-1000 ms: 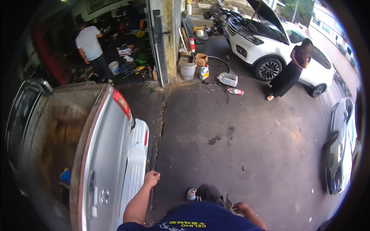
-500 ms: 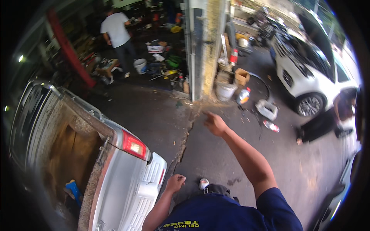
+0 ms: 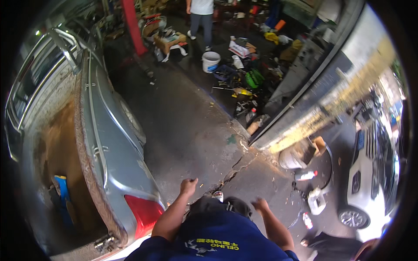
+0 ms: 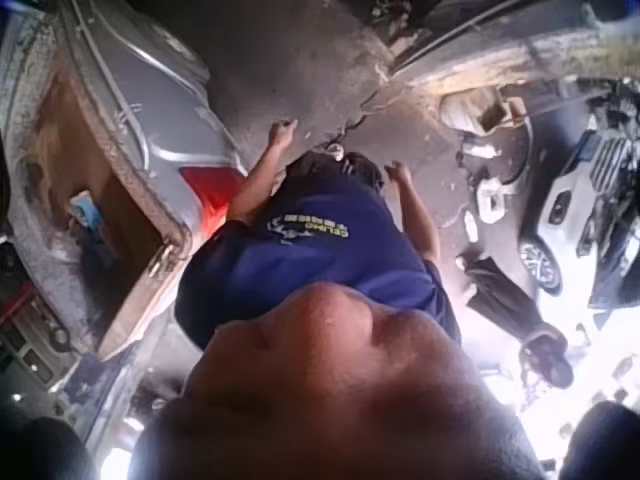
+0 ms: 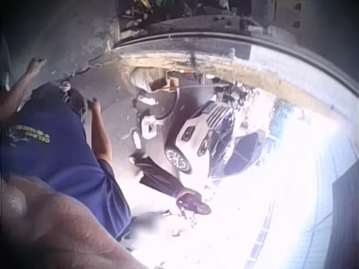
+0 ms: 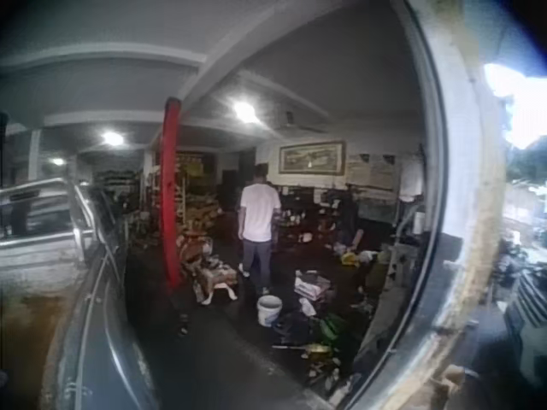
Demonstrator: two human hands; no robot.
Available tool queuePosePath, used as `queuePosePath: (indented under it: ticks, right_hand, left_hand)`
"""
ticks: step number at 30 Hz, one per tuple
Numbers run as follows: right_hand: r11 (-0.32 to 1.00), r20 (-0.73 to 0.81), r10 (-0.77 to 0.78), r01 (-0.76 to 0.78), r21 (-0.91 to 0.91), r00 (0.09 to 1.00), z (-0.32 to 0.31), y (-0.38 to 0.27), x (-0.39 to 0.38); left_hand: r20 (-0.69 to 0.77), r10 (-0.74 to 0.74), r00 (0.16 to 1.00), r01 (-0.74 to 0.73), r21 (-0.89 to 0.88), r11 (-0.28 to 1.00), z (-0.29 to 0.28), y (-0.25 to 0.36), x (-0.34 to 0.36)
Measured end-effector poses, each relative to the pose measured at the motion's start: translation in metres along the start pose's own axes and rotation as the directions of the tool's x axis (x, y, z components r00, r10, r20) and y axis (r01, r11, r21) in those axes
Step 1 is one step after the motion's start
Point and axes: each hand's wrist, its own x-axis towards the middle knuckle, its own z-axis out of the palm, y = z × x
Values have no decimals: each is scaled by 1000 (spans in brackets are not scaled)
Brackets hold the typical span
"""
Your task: The person installs rubber bushings into the rear suspension mounting points of a silver sedan. They align and press each bushing into place by hand at multiple locations along the rear subframe, moving between the left and right sides of the vehicle.
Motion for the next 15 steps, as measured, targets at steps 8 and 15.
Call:
queuePosePath:
  ticks: [8, 15]
  right_hand:
    - [-134, 781, 439, -827, 546, 444, 25, 121, 137]
    - [-234, 503, 365, -446, 864, 783, -230, 118, 626]
  left_hand:
    - [-365, 2, 931, -67, -166, 984, -163, 137, 225]
    - [-264, -41, 964, 34, -29, 999, -251, 198, 471]
